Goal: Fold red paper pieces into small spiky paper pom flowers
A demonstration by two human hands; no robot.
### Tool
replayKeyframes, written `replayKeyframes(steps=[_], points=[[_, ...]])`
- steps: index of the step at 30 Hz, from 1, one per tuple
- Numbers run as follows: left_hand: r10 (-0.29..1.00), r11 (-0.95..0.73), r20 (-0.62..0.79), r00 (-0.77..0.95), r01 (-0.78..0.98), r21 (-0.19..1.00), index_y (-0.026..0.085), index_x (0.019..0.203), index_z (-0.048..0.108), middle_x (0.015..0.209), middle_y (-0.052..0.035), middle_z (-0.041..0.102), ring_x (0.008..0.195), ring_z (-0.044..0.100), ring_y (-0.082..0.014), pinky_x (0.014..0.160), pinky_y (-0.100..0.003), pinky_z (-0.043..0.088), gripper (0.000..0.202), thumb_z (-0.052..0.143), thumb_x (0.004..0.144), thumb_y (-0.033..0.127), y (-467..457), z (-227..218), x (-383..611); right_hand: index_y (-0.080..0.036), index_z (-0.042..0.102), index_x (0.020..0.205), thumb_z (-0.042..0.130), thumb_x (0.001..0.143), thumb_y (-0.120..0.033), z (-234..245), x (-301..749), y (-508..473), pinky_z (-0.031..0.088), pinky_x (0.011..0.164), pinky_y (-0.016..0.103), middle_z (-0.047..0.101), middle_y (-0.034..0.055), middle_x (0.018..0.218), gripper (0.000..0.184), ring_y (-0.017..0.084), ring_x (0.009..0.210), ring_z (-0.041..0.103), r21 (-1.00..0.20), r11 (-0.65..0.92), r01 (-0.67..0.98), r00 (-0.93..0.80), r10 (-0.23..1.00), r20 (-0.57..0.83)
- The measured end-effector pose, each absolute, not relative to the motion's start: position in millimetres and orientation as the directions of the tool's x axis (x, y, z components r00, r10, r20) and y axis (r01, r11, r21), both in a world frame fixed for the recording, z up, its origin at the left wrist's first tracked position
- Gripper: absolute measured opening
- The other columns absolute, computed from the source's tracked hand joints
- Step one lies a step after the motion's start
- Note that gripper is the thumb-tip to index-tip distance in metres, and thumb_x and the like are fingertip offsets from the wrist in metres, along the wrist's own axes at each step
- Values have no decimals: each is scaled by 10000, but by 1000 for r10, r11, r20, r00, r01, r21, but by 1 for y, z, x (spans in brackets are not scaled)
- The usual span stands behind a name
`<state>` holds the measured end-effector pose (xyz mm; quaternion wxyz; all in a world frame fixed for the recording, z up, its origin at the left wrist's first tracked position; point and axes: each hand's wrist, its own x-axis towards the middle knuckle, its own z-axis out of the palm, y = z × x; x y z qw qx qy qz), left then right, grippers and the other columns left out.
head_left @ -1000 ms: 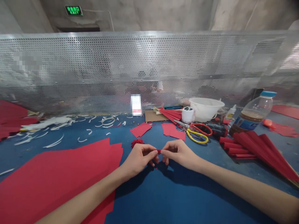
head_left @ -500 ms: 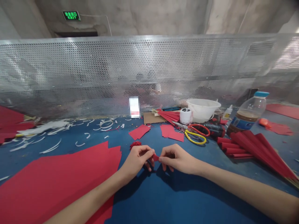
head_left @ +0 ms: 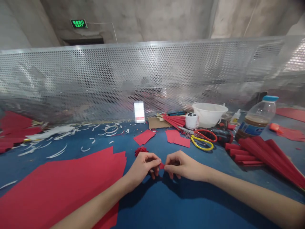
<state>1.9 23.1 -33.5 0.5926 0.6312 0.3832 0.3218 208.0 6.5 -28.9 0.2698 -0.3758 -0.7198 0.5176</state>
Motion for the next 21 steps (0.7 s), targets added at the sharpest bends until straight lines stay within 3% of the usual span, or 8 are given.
replayKeyframes(steps=[5,10,15,21], points=[[900,-16,-16,435,69,997,116,722,669,554,-17,613,454,587,-129,459,-234,507,287,678,804,390,18,-30,2,-121,654,775,632,855,-343,-26,211,14,381,445,172,639,0,595,237,67,440,485,-974,141,177,-620,784,0],[953,22,-25,303,12,1000,106,773,678,578,-19,600,473,589,-141,443,-242,495,336,651,818,438,24,-31,1,-127,651,759,649,847,-380,-30,212,14,391,439,174,630,-2,581,268,76,442,502,-969,135,207,-601,799,-17],[890,-77,2,456,146,986,116,715,685,588,-24,634,478,559,-109,484,-213,441,316,691,792,422,24,-31,3,-133,648,780,662,841,-401,-32,211,11,399,438,176,630,-4,592,275,87,461,521,-957,167,238,-577,817,-2],[890,-103,-10,456,224,969,130,672,657,573,-38,661,480,554,-116,488,-219,423,361,651,818,460,22,-32,3,-132,652,815,621,871,-359,-29,210,8,396,459,177,647,4,629,235,82,478,518,-957,171,233,-579,815,4]])
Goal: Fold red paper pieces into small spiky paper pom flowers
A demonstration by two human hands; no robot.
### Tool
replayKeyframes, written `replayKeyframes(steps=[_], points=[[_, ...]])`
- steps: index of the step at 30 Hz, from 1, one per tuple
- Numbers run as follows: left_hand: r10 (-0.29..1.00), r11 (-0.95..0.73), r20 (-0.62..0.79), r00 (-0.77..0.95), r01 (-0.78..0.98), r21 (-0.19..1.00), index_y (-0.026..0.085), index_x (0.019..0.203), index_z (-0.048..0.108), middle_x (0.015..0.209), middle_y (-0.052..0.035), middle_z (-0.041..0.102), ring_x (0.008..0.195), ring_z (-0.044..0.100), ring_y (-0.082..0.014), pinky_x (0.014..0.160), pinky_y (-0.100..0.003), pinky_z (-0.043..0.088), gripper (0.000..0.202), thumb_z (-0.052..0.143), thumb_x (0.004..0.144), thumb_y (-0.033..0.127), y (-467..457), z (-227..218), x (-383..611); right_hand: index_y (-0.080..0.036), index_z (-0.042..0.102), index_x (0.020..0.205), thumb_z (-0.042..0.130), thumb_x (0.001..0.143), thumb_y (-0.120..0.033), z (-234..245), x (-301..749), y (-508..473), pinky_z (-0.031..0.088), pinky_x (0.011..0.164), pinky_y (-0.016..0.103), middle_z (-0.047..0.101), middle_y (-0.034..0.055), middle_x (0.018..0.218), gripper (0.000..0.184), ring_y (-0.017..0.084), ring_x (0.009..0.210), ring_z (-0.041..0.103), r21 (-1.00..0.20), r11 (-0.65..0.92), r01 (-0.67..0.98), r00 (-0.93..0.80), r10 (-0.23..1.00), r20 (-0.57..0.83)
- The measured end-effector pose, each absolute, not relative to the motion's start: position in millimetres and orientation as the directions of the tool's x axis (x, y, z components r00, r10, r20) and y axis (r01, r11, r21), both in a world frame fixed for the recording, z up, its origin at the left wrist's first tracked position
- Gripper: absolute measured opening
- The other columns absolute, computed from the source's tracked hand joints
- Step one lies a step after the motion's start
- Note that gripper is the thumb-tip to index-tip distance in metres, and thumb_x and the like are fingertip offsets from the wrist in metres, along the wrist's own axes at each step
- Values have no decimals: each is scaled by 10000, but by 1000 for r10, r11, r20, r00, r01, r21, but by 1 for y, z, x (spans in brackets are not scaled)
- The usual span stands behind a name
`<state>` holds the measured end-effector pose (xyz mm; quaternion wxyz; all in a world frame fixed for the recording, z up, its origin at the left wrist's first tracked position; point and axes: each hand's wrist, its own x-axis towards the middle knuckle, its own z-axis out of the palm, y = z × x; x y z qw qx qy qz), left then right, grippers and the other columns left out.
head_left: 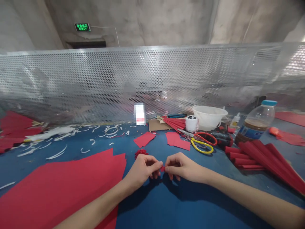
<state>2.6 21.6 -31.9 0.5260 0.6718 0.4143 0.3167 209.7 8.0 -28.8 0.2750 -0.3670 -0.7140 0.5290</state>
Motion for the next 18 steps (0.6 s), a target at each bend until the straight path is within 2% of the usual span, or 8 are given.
replayKeyframes(steps=[11,15,18], points=[[896,-142,5,445,275,951,135,658,649,554,-33,661,475,578,-123,461,-209,410,388,639,820,487,23,-34,2,-134,638,814,629,868,-389,-29,211,11,388,462,179,645,8,636,261,81,484,511,-962,171,213,-596,803,11],[904,-101,-2,427,219,970,135,640,631,546,-27,650,458,572,-118,456,-210,424,395,649,810,491,24,-33,4,-140,626,786,622,869,-357,-29,211,13,384,458,178,639,-5,613,233,79,468,513,-962,166,215,-594,804,6],[925,-35,-25,378,149,988,135,699,641,555,-20,633,472,591,-134,450,-219,447,391,612,831,502,26,-33,4,-144,623,763,627,859,-328,-29,212,14,377,451,178,627,-18,588,208,82,457,519,-961,156,230,-583,812,-8]])
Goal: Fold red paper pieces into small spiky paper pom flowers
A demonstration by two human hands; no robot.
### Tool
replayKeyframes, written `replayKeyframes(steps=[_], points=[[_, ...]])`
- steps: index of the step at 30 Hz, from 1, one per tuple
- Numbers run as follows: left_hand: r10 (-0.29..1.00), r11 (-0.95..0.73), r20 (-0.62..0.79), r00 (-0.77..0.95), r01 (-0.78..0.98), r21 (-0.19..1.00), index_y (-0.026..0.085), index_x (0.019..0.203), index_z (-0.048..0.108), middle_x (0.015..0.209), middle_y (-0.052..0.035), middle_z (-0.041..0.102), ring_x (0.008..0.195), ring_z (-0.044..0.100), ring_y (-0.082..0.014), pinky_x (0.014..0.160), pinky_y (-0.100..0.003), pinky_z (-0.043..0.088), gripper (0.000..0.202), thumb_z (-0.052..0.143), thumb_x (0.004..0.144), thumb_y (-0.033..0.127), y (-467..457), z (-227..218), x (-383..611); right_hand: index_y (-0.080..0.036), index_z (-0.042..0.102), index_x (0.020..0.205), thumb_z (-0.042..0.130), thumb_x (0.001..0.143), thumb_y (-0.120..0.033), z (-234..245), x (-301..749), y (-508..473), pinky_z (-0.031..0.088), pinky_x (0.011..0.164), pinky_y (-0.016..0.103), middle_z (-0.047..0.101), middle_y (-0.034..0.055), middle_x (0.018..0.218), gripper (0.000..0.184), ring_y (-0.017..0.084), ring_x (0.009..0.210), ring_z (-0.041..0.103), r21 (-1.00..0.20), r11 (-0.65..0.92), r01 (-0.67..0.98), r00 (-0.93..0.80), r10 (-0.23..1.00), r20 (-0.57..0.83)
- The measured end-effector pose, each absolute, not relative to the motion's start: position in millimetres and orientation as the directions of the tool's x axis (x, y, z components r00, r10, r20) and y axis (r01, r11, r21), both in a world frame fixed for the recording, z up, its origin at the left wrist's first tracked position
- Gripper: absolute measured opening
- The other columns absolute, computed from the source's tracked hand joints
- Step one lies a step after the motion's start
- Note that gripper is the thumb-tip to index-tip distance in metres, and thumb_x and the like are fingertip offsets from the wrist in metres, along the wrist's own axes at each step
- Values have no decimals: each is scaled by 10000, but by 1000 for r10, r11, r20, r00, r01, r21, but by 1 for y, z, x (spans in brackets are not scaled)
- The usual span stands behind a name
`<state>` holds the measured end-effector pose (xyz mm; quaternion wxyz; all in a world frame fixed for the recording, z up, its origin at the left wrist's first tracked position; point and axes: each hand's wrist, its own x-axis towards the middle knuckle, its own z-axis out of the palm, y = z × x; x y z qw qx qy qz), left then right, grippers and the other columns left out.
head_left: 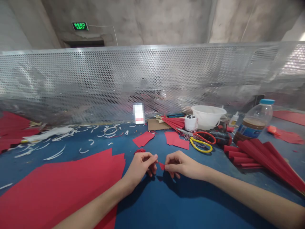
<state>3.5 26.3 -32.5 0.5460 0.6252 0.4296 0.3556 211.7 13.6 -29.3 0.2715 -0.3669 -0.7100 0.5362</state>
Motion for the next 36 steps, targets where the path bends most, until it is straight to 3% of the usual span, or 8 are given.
replayKeyframes(steps=[10,17,24,29,36], points=[[890,-111,-2,456,222,969,129,755,665,579,-19,626,474,540,-118,427,-201,389,265,638,804,389,26,-35,3,-138,655,796,615,854,-329,-29,212,12,395,472,189,627,-6,615,203,92,497,524,-958,170,231,-592,806,1],[890,-320,130,438,395,861,165,732,634,618,7,616,493,511,-104,481,-205,365,257,562,867,372,12,-31,5,-154,648,738,587,839,-271,-28,211,10,384,467,201,608,-5,596,167,98,486,502,-954,172,244,-598,801,-9],[906,-185,68,418,247,951,151,712,626,552,29,562,424,477,-84,453,-205,346,285,601,840,404,27,-36,5,-154,604,746,545,867,-274,-32,209,14,374,469,196,604,-13,605,181,85,467,492,-956,184,227,-510,859,44],[968,-41,10,250,117,992,145,807,648,579,31,545,389,454,-77,332,-176,256,339,633,801,483,35,-38,3,-151,592,700,601,850,-298,-32,209,15,367,467,187,556,-38,534,210,78,452,475,-958,180,222,-446,893,64],[873,-181,35,486,257,949,133,744,676,633,-13,632,469,530,-87,376,-167,315,294,657,802,421,23,-29,6,-139,637,787,652,835,-478,-35,208,12,418,477,198,621,-3,598,342,94,479,519,-958,181,221,-425,902,72]])
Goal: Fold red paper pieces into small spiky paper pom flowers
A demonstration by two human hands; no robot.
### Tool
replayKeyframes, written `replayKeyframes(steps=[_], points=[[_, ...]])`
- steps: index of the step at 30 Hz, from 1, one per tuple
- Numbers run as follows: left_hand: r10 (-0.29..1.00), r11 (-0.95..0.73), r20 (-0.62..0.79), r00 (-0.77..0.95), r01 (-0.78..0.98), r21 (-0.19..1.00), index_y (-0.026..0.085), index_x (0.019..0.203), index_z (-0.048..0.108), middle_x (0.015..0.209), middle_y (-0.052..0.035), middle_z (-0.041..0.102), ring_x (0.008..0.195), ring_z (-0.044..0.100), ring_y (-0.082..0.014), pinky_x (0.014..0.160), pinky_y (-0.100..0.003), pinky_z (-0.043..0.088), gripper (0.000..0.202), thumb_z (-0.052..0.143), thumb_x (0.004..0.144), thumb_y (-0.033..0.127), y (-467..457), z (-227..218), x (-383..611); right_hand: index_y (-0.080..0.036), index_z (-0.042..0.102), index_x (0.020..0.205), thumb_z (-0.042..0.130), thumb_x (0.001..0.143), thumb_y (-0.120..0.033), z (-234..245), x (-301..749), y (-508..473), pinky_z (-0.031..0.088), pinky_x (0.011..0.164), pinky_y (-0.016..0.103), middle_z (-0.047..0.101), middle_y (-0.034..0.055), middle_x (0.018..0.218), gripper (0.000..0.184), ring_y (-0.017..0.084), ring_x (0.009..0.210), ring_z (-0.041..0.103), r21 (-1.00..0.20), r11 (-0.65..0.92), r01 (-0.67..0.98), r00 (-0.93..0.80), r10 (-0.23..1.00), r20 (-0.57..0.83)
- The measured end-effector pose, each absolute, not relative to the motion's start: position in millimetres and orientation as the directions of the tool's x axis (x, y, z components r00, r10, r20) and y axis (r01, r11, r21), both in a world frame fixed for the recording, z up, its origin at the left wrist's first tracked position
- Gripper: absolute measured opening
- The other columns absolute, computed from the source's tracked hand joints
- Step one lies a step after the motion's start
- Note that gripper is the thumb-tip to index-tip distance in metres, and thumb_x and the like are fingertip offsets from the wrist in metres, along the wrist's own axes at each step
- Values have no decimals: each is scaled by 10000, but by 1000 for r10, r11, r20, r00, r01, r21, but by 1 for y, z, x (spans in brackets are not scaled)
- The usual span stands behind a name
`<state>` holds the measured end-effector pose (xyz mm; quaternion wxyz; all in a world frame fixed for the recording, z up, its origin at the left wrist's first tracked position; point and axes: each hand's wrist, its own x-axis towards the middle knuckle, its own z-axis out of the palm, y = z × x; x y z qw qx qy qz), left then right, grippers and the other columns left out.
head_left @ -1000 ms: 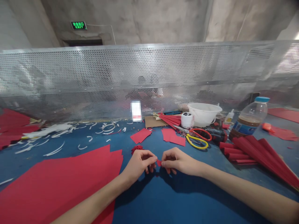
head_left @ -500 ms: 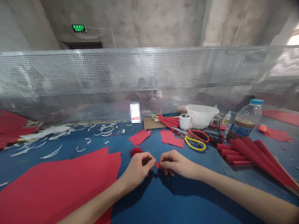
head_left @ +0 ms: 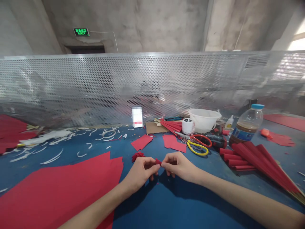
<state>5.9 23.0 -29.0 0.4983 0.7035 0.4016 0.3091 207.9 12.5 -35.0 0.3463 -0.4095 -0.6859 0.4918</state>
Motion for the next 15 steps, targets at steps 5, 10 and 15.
replayKeyframes(steps=[5,10,15], points=[[884,-165,19,466,274,947,129,783,686,630,-8,633,464,523,-85,366,-161,296,293,655,806,419,24,-32,5,-141,644,800,603,881,-439,-36,207,10,404,478,194,640,13,625,311,104,511,542,-923,250,293,-421,901,110],[902,-137,14,432,255,957,126,816,686,606,3,622,435,509,-80,361,-160,287,326,673,793,450,28,-36,3,-150,652,819,564,908,-325,-33,206,2,382,510,192,645,6,639,216,100,548,538,-793,455,406,-408,866,289],[868,-141,19,496,210,967,121,775,686,589,-8,641,455,536,-81,416,-165,342,304,695,794,424,25,-37,0,-155,580,716,575,866,-260,-35,206,-3,300,448,177,554,-39,552,183,69,479,428,-743,504,441,-447,841,305]])
